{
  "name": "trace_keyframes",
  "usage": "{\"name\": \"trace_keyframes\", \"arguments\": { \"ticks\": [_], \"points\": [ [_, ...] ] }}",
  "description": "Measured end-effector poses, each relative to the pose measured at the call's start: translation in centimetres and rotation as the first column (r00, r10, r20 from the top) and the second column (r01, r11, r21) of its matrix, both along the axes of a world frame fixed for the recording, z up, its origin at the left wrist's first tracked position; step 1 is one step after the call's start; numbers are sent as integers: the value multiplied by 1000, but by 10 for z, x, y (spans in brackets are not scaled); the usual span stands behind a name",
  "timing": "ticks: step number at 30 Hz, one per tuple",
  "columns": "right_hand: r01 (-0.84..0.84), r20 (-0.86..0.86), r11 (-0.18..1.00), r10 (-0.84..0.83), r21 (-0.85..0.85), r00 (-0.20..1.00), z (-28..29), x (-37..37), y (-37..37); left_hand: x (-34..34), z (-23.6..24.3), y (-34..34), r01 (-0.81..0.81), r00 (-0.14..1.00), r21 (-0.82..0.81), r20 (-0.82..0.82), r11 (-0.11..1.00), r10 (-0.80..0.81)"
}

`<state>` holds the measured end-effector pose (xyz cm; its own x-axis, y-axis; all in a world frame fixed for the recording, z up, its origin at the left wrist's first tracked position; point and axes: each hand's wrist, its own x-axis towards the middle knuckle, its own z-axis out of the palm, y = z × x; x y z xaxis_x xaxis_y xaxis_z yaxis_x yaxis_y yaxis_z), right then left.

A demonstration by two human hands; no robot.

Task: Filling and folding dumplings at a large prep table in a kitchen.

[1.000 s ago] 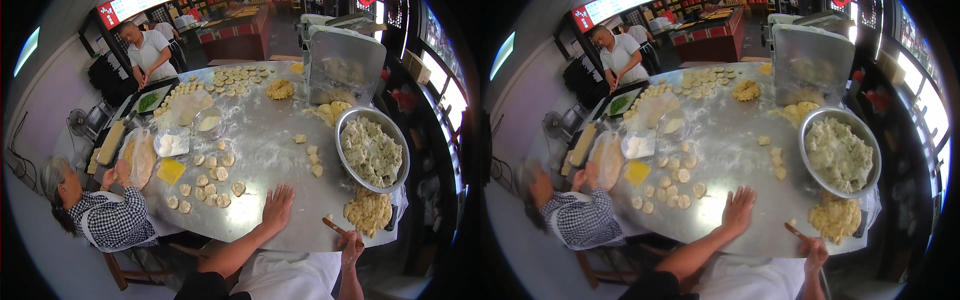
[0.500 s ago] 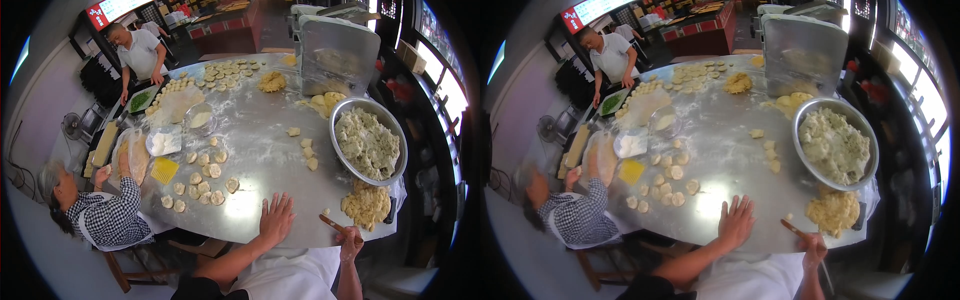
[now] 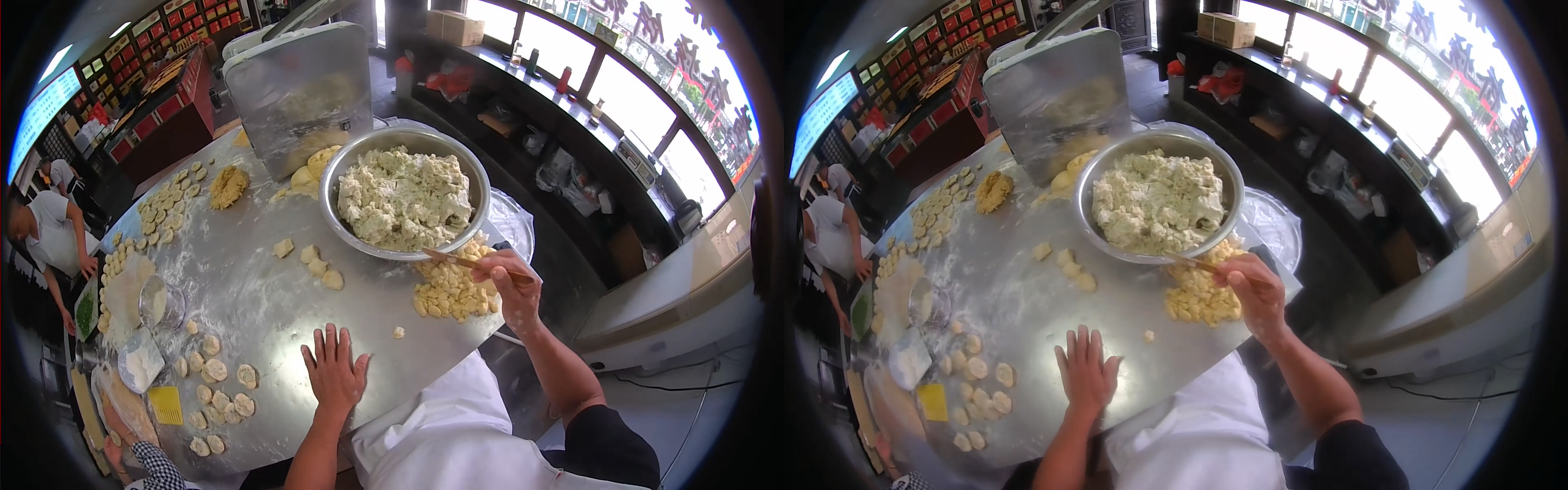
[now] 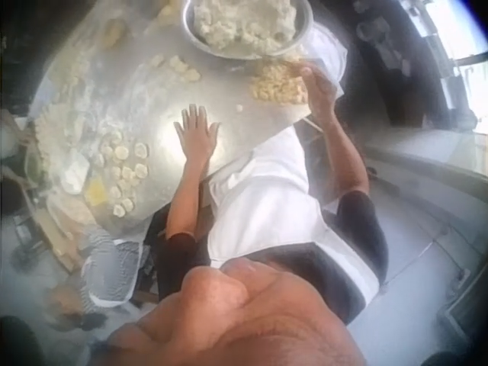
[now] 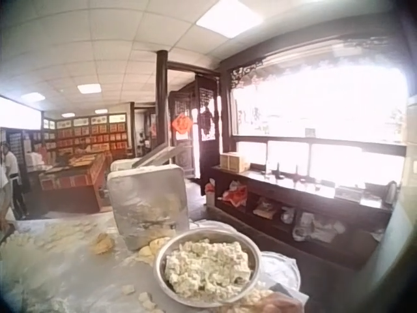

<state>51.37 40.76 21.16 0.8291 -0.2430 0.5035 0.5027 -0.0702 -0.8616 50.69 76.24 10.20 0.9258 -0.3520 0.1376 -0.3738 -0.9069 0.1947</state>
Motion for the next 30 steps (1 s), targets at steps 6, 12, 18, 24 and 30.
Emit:
{"name": "trace_keyframes", "arguments": {
  "ticks": [6,12,18,24,30],
  "points": [
    [-49,-305,925,-74,-376,949,22,66,6,-1,-41,44,-47,992,-654,55,755,109],
    [-129,-393,931,-17,-342,919,20,77,-38,-26,-20,35,-154,972,-281,126,947,196],
    [-190,-377,931,62,-312,924,8,95,-33,-33,-12,38,-265,961,-159,34,951,273],
    [-119,-412,934,-34,-338,911,12,91,-31,-32,-9,39,-261,964,-175,-2,949,264],
    [-108,-385,941,-25,-321,923,8,93,-33,-32,-9,39,-253,966,-188,11,949,260]
  ]
}}
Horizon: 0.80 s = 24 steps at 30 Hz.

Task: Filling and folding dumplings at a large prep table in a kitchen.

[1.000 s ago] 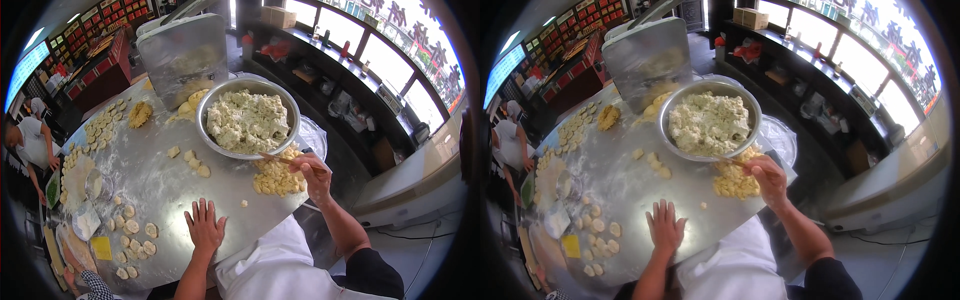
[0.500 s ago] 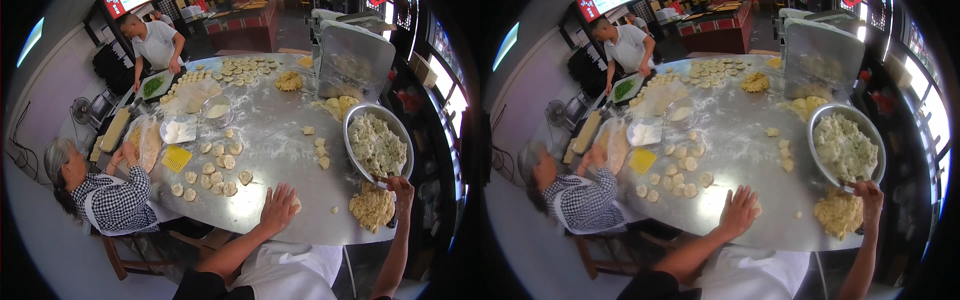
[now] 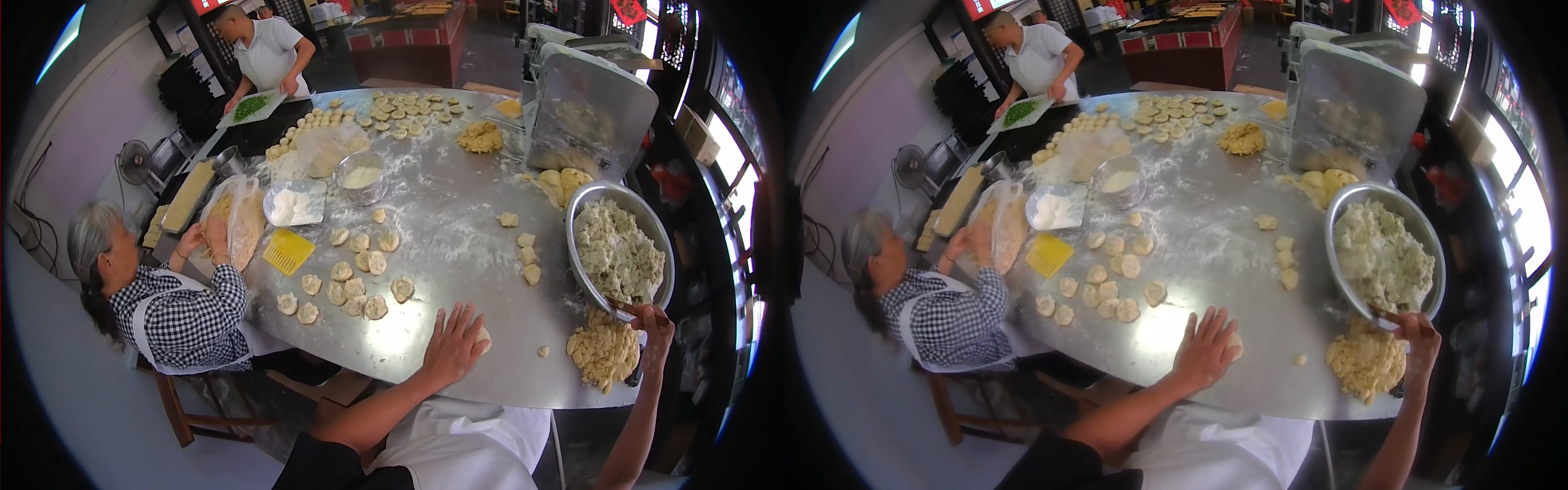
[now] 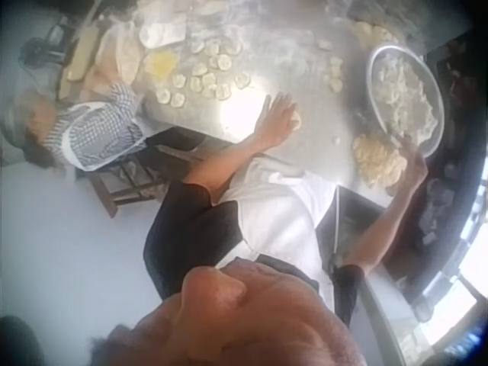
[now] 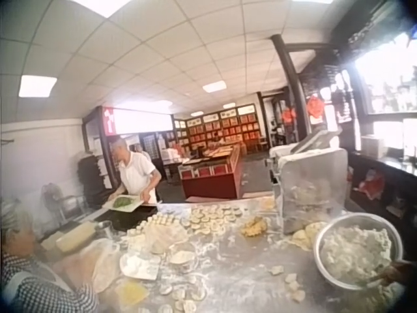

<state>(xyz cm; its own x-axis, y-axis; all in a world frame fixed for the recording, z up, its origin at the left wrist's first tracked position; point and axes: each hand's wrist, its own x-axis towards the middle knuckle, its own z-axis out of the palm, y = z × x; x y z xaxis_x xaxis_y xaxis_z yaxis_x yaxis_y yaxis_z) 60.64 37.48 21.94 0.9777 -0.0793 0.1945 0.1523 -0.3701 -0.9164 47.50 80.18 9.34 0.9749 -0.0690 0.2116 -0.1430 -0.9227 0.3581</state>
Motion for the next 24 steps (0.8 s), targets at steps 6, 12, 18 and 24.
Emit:
{"name": "trace_keyframes", "arguments": {
  "ticks": [6,12,18,24],
  "points": [
    [-39,31,998,40,-43,999,-6,4,-10,0,1,-1,5,1000,2,11,1000,-5],
    [-40,65,999,41,-19,997,-3,-1,-2,-1,-1,-1,8,1000,-18,5,1000,-8],
    [-38,48,999,40,-34,998,3,-4,2,-1,1,0,8,999,-10,40,1000,-7],
    [-35,63,999,34,13,997,-6,0,-8,-1,2,0,9,999,-15,45,1000,-8]
  ]
}}
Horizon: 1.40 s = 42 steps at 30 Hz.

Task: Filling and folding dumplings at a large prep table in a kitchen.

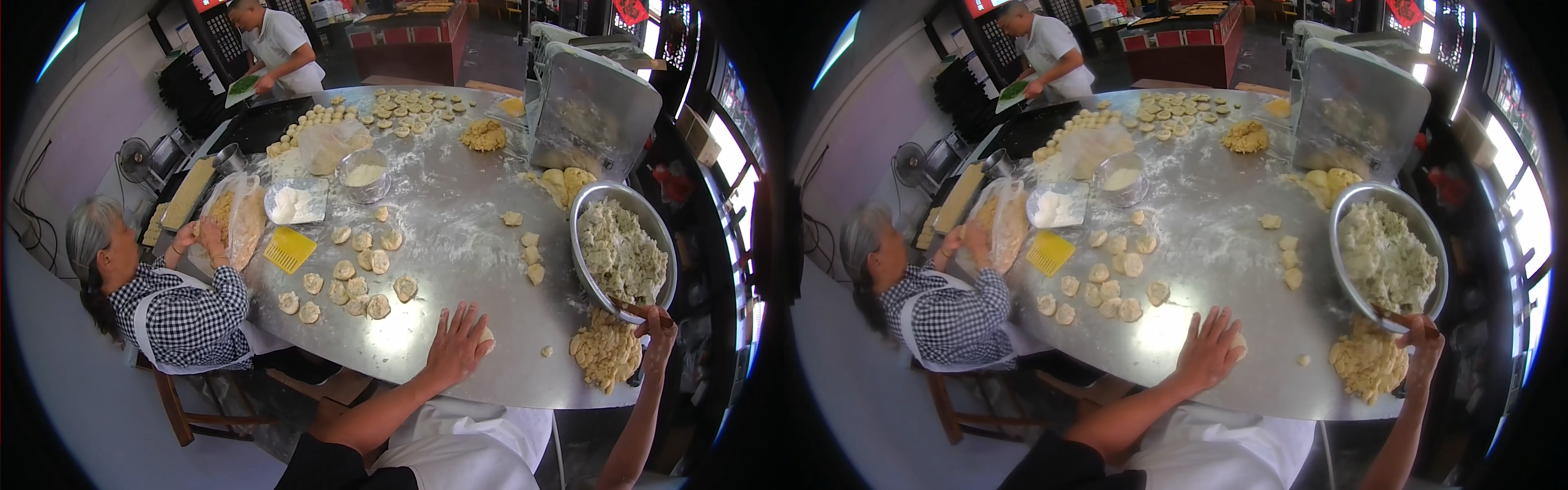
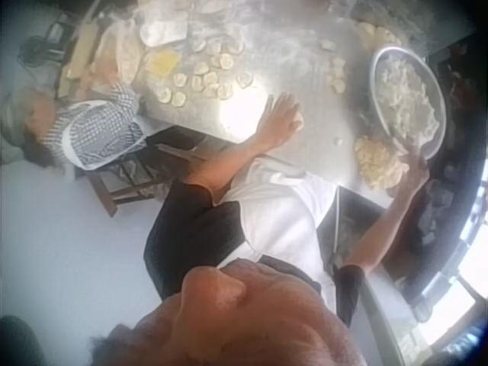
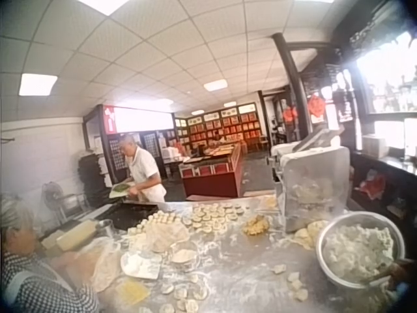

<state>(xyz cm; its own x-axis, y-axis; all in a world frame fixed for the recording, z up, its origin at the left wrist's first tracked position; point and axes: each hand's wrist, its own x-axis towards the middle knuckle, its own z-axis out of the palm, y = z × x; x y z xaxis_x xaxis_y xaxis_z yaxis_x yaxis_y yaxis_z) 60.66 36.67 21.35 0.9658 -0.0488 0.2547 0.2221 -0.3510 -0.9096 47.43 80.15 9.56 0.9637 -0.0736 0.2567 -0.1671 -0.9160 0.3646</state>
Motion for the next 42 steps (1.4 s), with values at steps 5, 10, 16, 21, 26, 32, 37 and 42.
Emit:
{"name": "trace_keyframes", "arguments": {
  "ticks": [5,10,16,21,26,32,37,42],
  "points": [
    [-27,14,999,27,20,1000,-2,1,2,-1,1,0,-11,1000,4,-14,1000,11],
    [-2,17,999,1,41,1000,-8,-1,-2,0,0,-1,9,1000,23,-5,1000,-9],
    [64,-5,997,-64,41,998,-11,-4,-1,10,-3,-14,112,993,-58,-27,992,-114],
    [71,-12,995,-70,67,997,-6,-6,9,36,-3,-30,171,985,29,-6,985,-171],
    [69,-4,995,-69,66,998,-6,-11,2,22,-6,-25,217,976,70,-48,974,-214],
    [128,1,954,-133,270,991,-20,-11,27,5,-21,-5,33,999,-136,45,990,-27],
    [45,79,805,-114,592,990,-23,-35,14,-2,-5,16,213,977,-297,42,931,-210],
    [159,-176,634,-37,757,984,-24,-33,82,-18,-6,14,-173,975,-855,-218,488,-37]
  ]
}}
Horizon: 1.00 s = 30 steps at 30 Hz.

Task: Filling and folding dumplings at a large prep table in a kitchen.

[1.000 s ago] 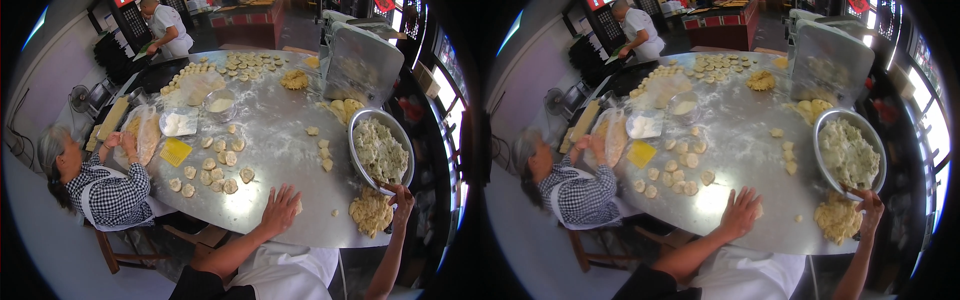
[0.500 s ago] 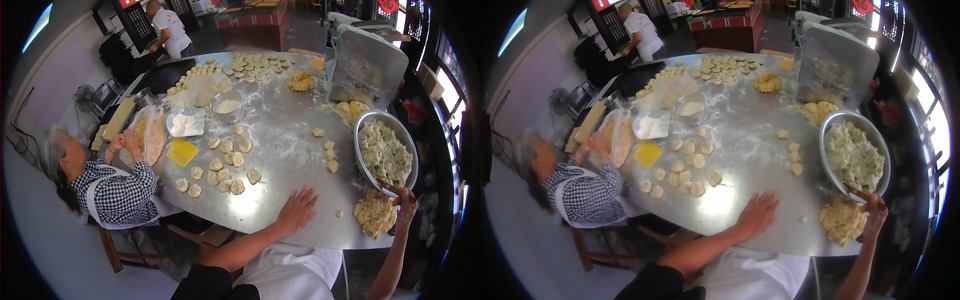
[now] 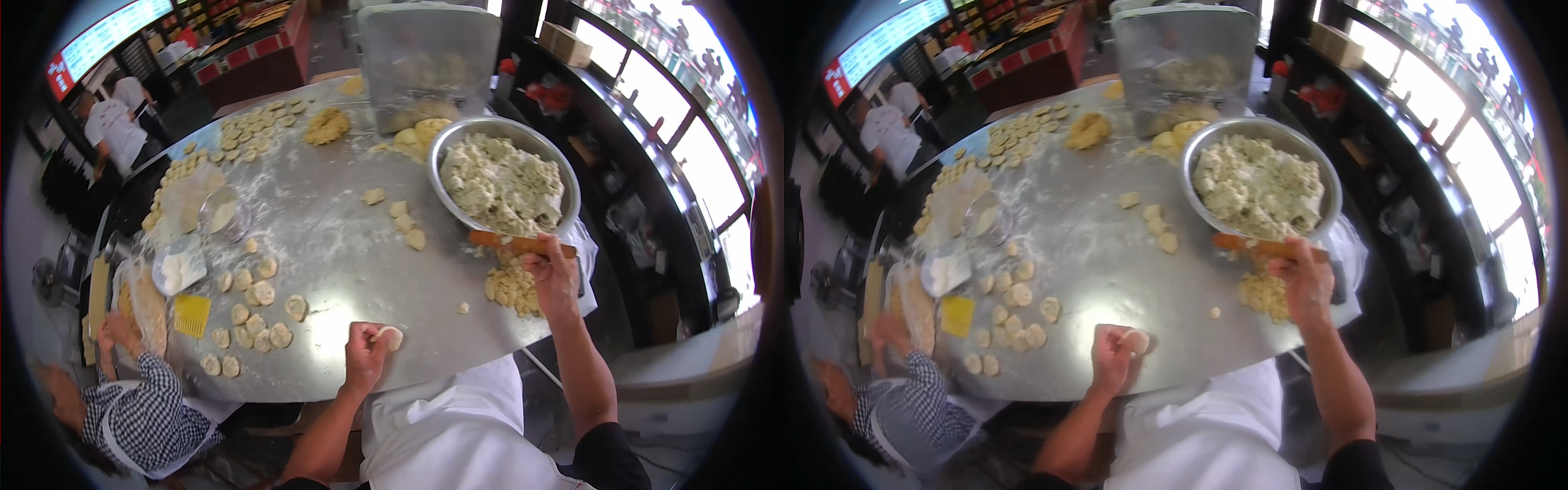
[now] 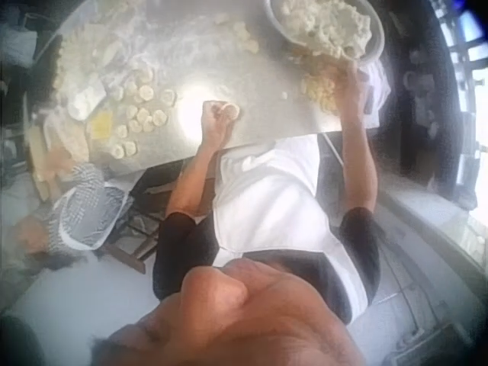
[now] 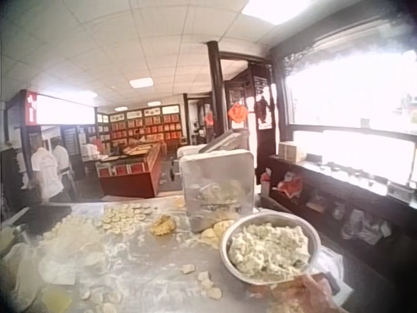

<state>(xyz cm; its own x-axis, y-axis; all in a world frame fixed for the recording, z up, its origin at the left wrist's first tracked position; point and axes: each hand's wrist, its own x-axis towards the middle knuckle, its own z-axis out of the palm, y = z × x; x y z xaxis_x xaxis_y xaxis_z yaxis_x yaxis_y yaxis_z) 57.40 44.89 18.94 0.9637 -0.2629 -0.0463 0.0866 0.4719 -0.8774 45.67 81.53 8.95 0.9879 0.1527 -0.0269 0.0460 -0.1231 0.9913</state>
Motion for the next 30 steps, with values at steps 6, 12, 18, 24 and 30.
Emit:
{"name": "trace_keyframes", "arguments": {
  "ticks": [6,12,18,24,30],
  "points": [
    [-55,16,997,54,60,998,2,-44,31,40,50,-40,-74,958,-865,-199,496,-205],
    [30,164,986,-2,-164,987,17,-48,8,43,63,-58,-69,937,-877,-221,476,-270],
    [62,172,941,-4,-333,985,31,-7,-45,47,61,-51,12,969,-692,-171,722,-180],
    [74,185,935,-9,-346,983,20,-5,-35,68,71,-113,247,946,309,130,918,-298],
    [51,153,861,31,-506,988,30,1,-44,89,46,-106,117,978,-481,-98,869,-186]
  ]
}}
